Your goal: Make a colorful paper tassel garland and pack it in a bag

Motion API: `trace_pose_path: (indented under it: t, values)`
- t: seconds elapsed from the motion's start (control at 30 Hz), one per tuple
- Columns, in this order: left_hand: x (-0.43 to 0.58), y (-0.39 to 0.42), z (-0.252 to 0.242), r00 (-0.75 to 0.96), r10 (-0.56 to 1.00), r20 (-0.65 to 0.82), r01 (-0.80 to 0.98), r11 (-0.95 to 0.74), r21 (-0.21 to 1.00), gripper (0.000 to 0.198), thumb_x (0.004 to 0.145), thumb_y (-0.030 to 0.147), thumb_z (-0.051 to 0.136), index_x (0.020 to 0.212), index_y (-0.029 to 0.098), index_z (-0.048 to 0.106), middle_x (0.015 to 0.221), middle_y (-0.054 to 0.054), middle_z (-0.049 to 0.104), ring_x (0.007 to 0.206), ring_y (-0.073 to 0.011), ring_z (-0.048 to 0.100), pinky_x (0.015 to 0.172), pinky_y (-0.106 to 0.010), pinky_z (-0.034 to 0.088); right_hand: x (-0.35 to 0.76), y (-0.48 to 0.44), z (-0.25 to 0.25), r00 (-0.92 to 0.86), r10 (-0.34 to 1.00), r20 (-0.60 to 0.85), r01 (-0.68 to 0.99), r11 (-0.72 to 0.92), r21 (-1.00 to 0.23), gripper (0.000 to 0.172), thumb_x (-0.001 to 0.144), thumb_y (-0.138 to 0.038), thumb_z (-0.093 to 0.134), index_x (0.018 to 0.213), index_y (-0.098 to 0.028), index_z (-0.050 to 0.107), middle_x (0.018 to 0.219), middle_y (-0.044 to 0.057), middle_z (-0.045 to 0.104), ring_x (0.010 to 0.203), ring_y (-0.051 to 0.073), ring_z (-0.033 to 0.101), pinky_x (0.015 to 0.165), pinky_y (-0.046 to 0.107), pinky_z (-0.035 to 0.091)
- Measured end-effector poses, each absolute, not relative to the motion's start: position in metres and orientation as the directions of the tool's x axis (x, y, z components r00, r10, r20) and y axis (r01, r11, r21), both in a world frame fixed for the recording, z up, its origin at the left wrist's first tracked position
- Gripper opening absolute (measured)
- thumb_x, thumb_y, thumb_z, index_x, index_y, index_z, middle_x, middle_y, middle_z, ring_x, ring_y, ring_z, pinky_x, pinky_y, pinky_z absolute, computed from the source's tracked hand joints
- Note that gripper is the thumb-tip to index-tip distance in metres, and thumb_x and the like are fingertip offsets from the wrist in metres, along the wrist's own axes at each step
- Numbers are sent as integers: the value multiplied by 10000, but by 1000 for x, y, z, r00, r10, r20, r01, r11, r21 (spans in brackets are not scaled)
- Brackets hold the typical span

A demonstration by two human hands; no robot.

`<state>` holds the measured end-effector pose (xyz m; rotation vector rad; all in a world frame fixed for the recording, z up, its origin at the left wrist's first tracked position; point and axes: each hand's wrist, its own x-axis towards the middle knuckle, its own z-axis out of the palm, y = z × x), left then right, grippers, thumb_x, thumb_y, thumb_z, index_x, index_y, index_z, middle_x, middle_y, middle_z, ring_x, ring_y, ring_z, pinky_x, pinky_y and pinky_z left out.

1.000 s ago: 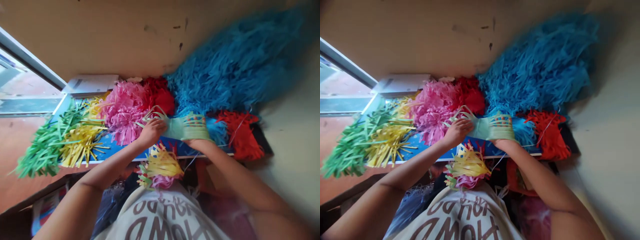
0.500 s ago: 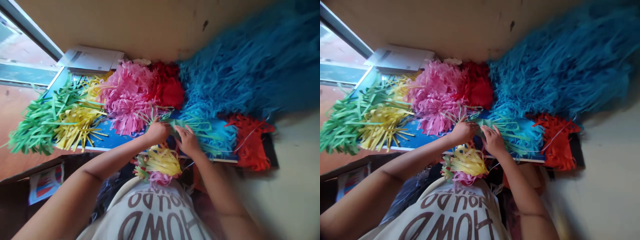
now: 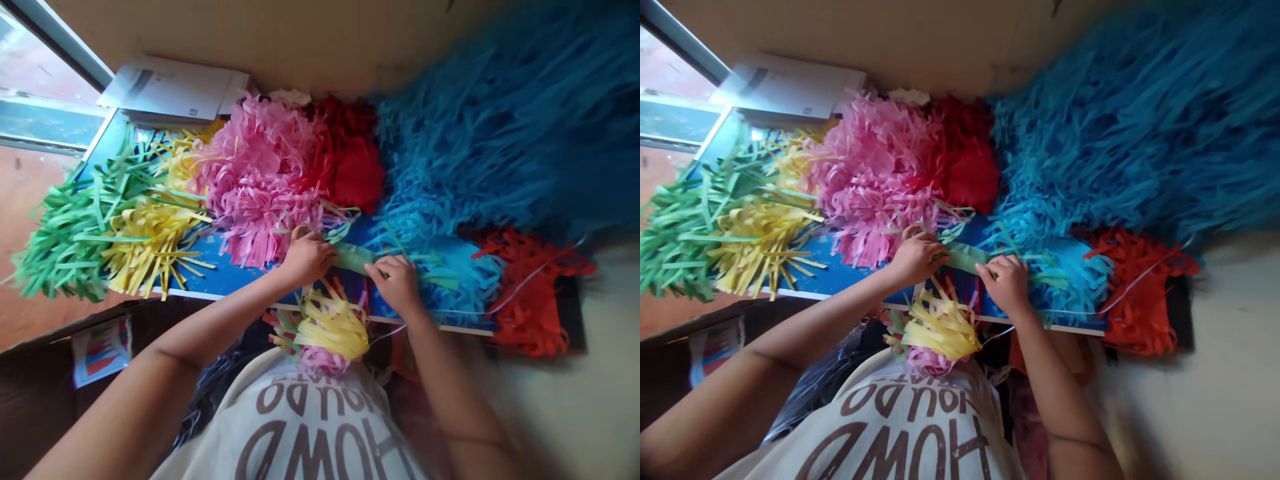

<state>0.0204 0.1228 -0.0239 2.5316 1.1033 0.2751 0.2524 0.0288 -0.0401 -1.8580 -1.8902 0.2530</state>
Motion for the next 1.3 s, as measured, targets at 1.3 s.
trace_pose_path:
  t: [1.3]
  values:
    - [37, 154, -10, 977, 214, -12, 213, -960, 183, 241, 910, 202, 497, 961, 201, 732, 981, -67, 730, 1003, -236, 653, 1173, -520, 243, 252, 30, -19, -306, 931, 200, 915, 345, -209, 147, 950, -235, 556, 948, -207, 701, 1002, 49, 750, 960, 233, 617, 932, 439, 264]
